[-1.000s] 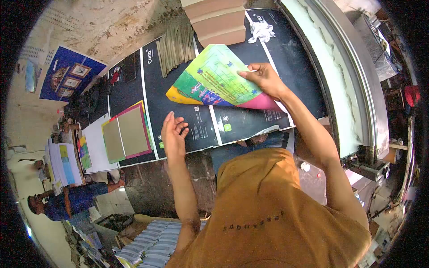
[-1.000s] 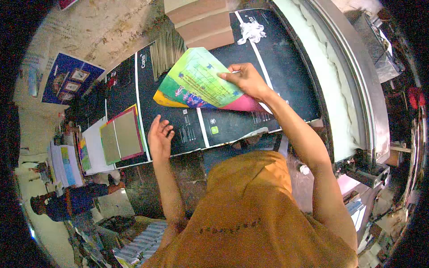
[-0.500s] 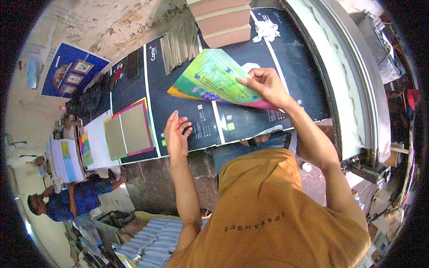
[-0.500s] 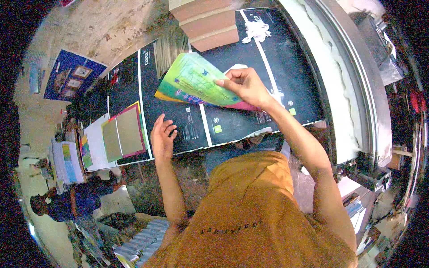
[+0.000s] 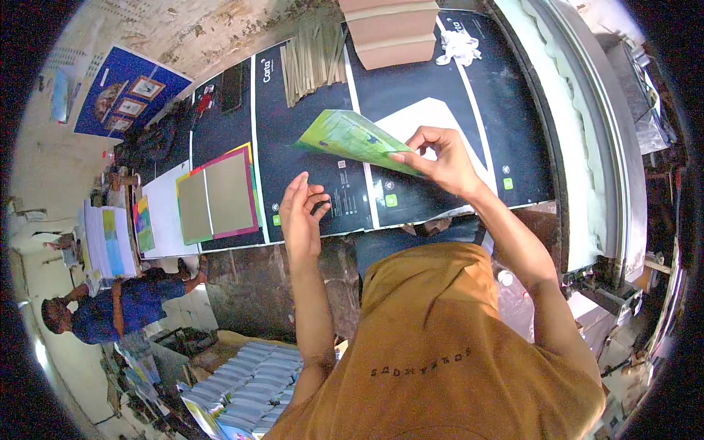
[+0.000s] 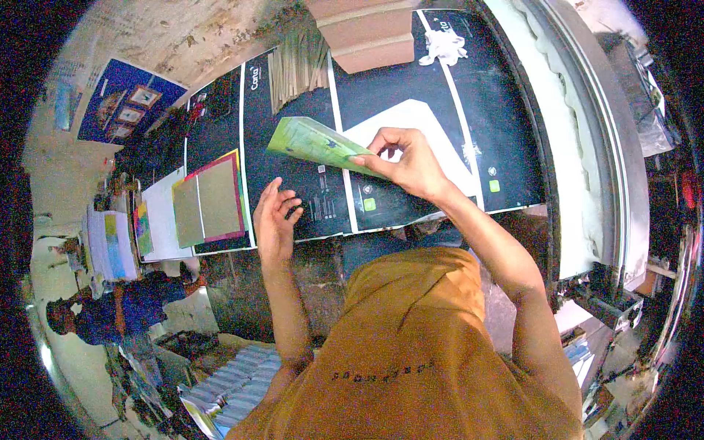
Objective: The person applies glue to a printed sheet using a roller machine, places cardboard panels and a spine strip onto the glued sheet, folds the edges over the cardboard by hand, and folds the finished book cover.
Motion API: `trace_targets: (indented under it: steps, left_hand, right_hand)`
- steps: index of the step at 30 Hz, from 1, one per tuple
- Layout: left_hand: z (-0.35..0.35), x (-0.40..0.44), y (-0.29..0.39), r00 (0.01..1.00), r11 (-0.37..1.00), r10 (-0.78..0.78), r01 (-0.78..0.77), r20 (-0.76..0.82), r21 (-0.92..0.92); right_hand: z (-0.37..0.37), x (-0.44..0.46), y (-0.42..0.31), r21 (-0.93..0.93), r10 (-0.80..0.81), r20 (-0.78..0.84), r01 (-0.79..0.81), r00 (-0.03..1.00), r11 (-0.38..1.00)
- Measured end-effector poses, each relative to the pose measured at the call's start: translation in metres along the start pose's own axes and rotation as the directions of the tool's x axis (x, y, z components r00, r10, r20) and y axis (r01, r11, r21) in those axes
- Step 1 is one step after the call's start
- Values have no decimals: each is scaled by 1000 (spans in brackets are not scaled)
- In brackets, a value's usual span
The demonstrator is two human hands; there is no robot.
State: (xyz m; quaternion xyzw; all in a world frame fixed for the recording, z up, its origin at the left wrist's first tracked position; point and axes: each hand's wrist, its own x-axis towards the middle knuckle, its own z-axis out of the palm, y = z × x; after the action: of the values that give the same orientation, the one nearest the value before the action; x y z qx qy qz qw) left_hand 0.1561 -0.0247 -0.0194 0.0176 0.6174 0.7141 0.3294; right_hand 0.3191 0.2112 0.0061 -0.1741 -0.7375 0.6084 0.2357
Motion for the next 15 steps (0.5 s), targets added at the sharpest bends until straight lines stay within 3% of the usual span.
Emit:
trace_targets:
  steps: [7,10,15]
  left_hand:
    - [2,1,2,1000,1000,0,1,12,-9]
    - [5,0,1,1000,1000,6,-6,6,5]
    - [11,-2,1,1000,1000,-1,1,4,6]
  right_hand:
    - [-2,-1,3,39,53,8,-54,999,998]
    - [0,-3,0,166,170,15,-170,985,971]
    - [-8,-5,6,288,221,36,-222,975,932]
